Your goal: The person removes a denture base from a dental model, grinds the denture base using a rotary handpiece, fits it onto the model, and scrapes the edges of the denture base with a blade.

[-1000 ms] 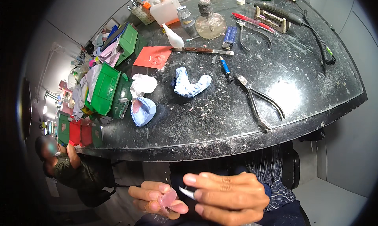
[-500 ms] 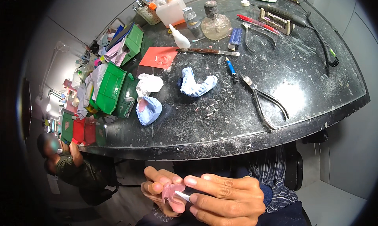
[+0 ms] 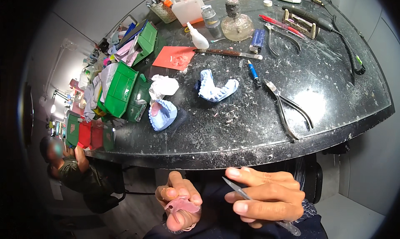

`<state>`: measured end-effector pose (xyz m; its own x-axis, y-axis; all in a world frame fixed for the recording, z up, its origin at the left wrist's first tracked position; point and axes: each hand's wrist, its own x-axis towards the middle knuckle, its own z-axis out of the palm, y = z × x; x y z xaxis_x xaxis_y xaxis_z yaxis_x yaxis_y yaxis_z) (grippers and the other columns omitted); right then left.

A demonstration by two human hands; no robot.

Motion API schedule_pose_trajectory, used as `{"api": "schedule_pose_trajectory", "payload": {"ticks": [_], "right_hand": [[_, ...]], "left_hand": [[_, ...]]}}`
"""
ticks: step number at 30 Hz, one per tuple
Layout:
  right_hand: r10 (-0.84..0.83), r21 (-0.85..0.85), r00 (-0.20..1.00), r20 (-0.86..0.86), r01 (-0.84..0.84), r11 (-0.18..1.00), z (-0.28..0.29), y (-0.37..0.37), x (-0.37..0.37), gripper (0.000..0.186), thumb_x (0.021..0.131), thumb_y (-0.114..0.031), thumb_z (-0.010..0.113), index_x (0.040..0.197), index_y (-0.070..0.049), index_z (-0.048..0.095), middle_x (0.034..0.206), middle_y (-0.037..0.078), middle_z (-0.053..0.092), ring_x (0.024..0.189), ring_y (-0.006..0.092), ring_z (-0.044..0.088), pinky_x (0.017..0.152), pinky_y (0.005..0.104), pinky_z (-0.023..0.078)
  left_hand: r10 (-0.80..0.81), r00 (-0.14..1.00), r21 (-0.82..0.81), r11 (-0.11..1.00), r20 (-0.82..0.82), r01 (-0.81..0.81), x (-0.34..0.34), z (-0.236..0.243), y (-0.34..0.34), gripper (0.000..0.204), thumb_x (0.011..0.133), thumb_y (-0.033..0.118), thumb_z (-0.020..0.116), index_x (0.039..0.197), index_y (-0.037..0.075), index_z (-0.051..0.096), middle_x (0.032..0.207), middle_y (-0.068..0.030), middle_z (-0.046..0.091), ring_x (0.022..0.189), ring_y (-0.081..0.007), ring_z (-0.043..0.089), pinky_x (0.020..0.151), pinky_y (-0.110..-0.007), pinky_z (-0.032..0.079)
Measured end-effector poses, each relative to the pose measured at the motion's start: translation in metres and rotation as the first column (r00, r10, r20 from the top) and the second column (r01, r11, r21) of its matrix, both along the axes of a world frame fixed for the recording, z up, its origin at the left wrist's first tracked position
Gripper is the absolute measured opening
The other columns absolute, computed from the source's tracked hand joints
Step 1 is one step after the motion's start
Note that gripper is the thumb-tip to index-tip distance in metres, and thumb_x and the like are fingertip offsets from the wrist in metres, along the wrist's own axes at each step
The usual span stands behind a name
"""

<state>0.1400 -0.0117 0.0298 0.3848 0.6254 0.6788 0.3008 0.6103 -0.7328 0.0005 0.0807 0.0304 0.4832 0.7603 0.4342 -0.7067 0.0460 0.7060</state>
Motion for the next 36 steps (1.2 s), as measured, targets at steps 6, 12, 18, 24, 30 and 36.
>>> {"api": "schedule_pose_trajectory", "payload": {"ticks": [6, 12, 18, 24, 30, 36], "right_hand": [[0.065, -0.097, 0.996, -0.066, -0.071, 0.993, 0.022, 0.008, -0.010, 0.017, 0.075, -0.003, 0.067, 0.088, -0.008, 0.057, 0.080, 0.013, 0.067, 0.095, 0.0216, 0.062, 0.083, 0.0340, 0.050], [0.114, -0.112, 0.991, -0.066, -0.121, 0.986, 0.012, 0.009, -0.016, 0.024, 0.068, -0.004, 0.073, 0.090, -0.007, 0.063, 0.089, 0.011, 0.067, 0.099, 0.0247, 0.060, 0.088, 0.0366, 0.047], [0.099, -0.063, 0.988, -0.117, -0.107, 0.992, 0.009, 0.009, -0.019, 0.019, 0.073, -0.006, 0.069, 0.092, -0.006, 0.066, 0.093, 0.010, 0.066, 0.100, 0.0269, 0.059, 0.084, 0.0388, 0.050], [0.097, -0.027, 0.993, -0.072, -0.100, 0.995, 0.006, 0.009, -0.016, 0.017, 0.070, -0.003, 0.071, 0.086, -0.006, 0.064, 0.086, 0.012, 0.067, 0.103, 0.0257, 0.058, 0.079, 0.0338, 0.052], [0.059, 0.009, 0.997, -0.054, -0.059, 0.998, 0.002, 0.008, -0.017, 0.020, 0.066, -0.001, 0.075, 0.082, -0.006, 0.063, 0.080, 0.013, 0.068, 0.103, 0.0254, 0.058, 0.082, 0.0322, 0.050], [0.121, 0.010, 0.993, -0.006, -0.121, 0.993, 0.004, 0.005, -0.011, 0.020, 0.067, -0.004, 0.075, 0.083, -0.005, 0.064, 0.081, 0.013, 0.068, 0.103, 0.0269, 0.058, 0.089, 0.0340, 0.046]], "left_hand": [[-0.150, 0.984, -0.181, 0.969, 0.098, 0.166, -0.001, -0.002, -0.004, 0.045, 0.066, 0.019, 0.076, 0.100, -0.005, 0.058, 0.091, -0.0163, 0.056, 0.087, -0.0305, 0.062, 0.067, -0.037, 0.059], [-0.200, 0.969, -0.241, 0.943, 0.142, 0.230, -0.002, -0.004, -0.007, 0.043, 0.064, 0.015, 0.077, 0.097, -0.004, 0.059, 0.095, -0.0150, 0.056, 0.091, -0.0313, 0.061, 0.082, -0.043, 0.054], [-0.193, 0.970, -0.289, 0.930, 0.147, 0.229, -0.001, -0.004, -0.008, 0.043, 0.065, 0.019, 0.076, 0.096, -0.004, 0.059, 0.093, -0.0163, 0.057, 0.090, -0.0307, 0.062, 0.079, -0.040, 0.055], [-0.183, 0.968, -0.311, 0.922, 0.172, 0.229, 0.001, -0.002, -0.010, 0.042, 0.065, 0.019, 0.075, 0.096, -0.005, 0.058, 0.091, -0.0163, 0.057, 0.090, -0.0312, 0.062, 0.079, -0.040, 0.055], [-0.215, 0.967, -0.293, 0.924, 0.133, 0.246, 0.001, 0.000, -0.011, 0.042, 0.065, 0.016, 0.075, 0.095, -0.008, 0.058, 0.093, -0.0181, 0.056, 0.091, -0.0357, 0.061, 0.081, -0.044, 0.054], [-0.197, 0.937, -0.253, 0.928, 0.287, 0.272, 0.003, -0.007, -0.014, 0.040, 0.067, 0.012, 0.073, 0.096, -0.011, 0.057, 0.097, -0.0223, 0.053, 0.092, -0.0401, 0.059, 0.082, -0.047, 0.053]]}}
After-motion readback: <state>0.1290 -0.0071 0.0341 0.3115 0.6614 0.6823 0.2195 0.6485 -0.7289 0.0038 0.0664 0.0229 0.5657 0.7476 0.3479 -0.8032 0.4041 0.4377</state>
